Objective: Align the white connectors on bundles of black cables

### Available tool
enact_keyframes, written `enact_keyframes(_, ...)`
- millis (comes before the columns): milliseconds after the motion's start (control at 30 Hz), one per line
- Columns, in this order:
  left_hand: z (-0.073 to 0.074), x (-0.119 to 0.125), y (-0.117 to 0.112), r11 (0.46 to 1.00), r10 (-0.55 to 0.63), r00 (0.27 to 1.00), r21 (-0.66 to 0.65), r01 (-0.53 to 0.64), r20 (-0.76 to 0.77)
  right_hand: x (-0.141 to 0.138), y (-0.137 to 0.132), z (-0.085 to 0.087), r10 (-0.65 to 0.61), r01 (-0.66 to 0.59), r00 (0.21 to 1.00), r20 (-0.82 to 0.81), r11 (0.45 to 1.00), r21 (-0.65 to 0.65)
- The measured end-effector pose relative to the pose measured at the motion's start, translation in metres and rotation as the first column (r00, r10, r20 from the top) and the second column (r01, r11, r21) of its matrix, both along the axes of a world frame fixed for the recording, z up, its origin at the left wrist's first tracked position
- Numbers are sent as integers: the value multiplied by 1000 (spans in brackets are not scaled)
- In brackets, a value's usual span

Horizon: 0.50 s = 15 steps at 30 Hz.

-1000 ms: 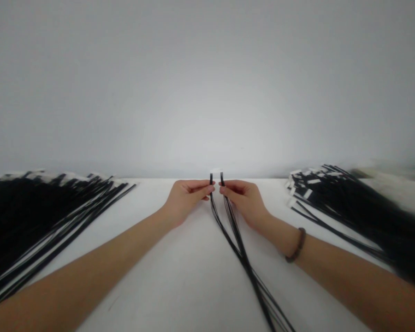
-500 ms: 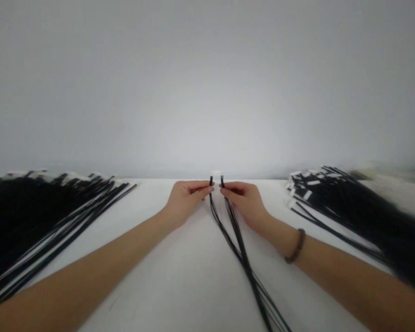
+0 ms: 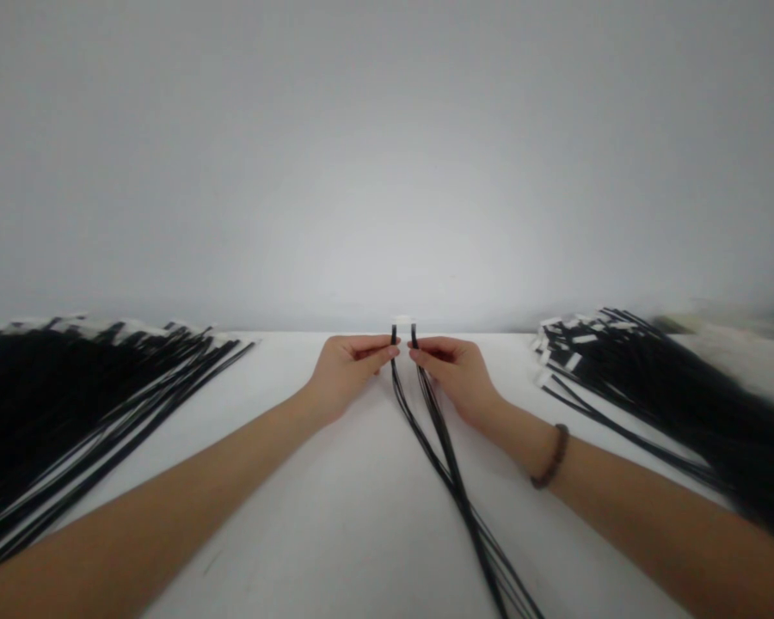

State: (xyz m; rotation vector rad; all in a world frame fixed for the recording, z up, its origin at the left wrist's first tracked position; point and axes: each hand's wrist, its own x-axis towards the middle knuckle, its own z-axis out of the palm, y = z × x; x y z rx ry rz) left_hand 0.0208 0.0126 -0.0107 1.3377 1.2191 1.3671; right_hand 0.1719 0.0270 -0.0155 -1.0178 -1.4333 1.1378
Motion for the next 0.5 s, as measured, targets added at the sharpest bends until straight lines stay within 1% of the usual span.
enact_keyframes(200,2,0,-2,1000,3,1000,-4,-3,-22,1,0,-1,19,-19,1000,7,999,34)
enact_keyframes(367,3,1,-1,999,-39,998,-18,38,-50,0,-1,0,43,-43,999,6,999,30)
enact_keyframes(433,2,0,-1,998,-67,996,-20,66,-57,-1,1,0,43,-44,999,-29,999,-27)
enact_keyframes(500,0,-1,0,994,-108,992,-16,107,-70,-1,4,0,-10,-6,992,-123,992,-127)
